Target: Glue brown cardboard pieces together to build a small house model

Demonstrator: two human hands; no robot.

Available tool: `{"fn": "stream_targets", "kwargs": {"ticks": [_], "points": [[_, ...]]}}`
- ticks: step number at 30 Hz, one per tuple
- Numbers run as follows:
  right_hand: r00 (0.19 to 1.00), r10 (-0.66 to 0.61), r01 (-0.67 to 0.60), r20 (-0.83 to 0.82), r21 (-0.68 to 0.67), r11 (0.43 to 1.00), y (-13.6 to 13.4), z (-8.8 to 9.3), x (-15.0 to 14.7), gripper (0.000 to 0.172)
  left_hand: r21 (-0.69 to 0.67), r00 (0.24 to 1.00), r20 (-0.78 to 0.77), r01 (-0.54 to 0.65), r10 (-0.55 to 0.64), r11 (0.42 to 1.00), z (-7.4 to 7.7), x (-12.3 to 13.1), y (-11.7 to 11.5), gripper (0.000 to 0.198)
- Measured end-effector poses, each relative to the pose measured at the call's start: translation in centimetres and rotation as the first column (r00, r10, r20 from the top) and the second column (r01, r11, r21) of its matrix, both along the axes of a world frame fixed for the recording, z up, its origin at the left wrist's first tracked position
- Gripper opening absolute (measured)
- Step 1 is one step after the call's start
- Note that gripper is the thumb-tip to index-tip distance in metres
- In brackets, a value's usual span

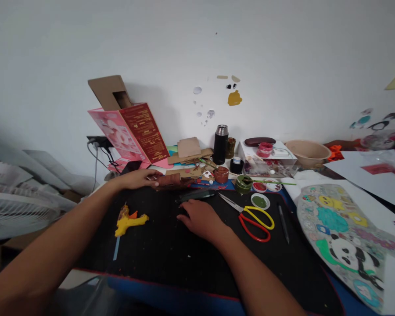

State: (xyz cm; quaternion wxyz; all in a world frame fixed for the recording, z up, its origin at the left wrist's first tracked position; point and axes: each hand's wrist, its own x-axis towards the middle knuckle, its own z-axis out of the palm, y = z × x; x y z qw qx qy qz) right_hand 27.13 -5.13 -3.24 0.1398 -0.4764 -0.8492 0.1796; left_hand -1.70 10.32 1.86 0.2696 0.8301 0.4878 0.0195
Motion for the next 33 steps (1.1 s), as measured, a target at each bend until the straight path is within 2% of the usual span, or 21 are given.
{"fn": "stream_targets", "kwargs": {"ticks": [15, 23, 33], "points": [[1.000, 0.020, -0.020, 0.006, 0.036, 0.999, 0.0, -0.2, 0.0, 0.039, 0.056, 0.999, -0.039, 0.001, 0.001, 0.998, -0.3, 0.5, 0.0, 0.065], [1.000, 0.020, -0.020, 0.004, 0.035, 0.999, 0.0, -0.2, 0.1, 0.038, 0.097, 0.996, -0.092, 0.017, -0.008, 0.995, -0.5, 2.3, -0.9, 0.044], [1.000, 0.018, -0.018, 0.009, 0.014, 1.000, -0.2, 0.2, 0.0, 0.037, 0.283, 0.989, -0.095, -0.085, 0.117, 0.955, -2.5, 2.8, -1.3, 0.037]]}}
